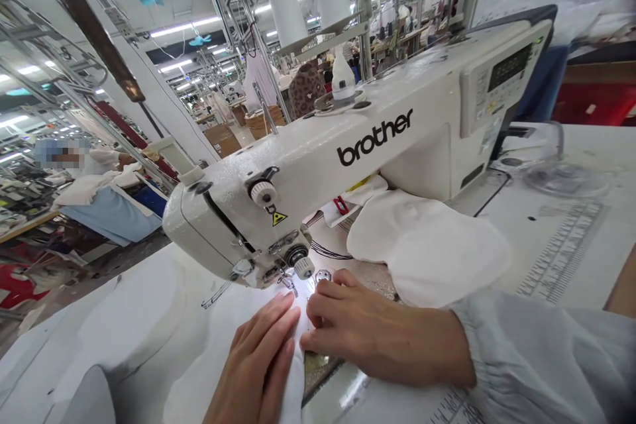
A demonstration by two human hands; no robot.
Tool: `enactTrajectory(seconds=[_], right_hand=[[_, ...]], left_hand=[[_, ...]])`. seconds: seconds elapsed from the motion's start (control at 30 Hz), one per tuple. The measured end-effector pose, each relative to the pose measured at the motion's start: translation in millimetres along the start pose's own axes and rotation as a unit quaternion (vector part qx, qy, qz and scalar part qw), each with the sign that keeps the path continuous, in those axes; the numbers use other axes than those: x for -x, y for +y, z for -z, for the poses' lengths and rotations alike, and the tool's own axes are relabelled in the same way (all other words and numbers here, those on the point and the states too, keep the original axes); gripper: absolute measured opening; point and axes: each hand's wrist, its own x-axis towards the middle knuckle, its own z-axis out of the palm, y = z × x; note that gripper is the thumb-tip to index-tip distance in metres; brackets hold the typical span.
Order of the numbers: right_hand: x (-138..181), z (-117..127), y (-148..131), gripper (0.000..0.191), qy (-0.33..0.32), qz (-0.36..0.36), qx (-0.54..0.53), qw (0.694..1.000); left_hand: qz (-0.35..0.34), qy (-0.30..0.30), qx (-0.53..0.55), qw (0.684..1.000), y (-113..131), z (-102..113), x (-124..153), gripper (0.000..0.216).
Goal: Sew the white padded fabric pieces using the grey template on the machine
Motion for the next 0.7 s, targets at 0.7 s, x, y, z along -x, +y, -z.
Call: enactTrajectory(seconds=[0.7], right_hand=[[-0.4,-1.1,0.0,0.014,0.002,-0.054,0.003,0.999]], left_hand=[[0.109,0.041,-0.096,0.989,28.3,-26.9,1.5,0.034]])
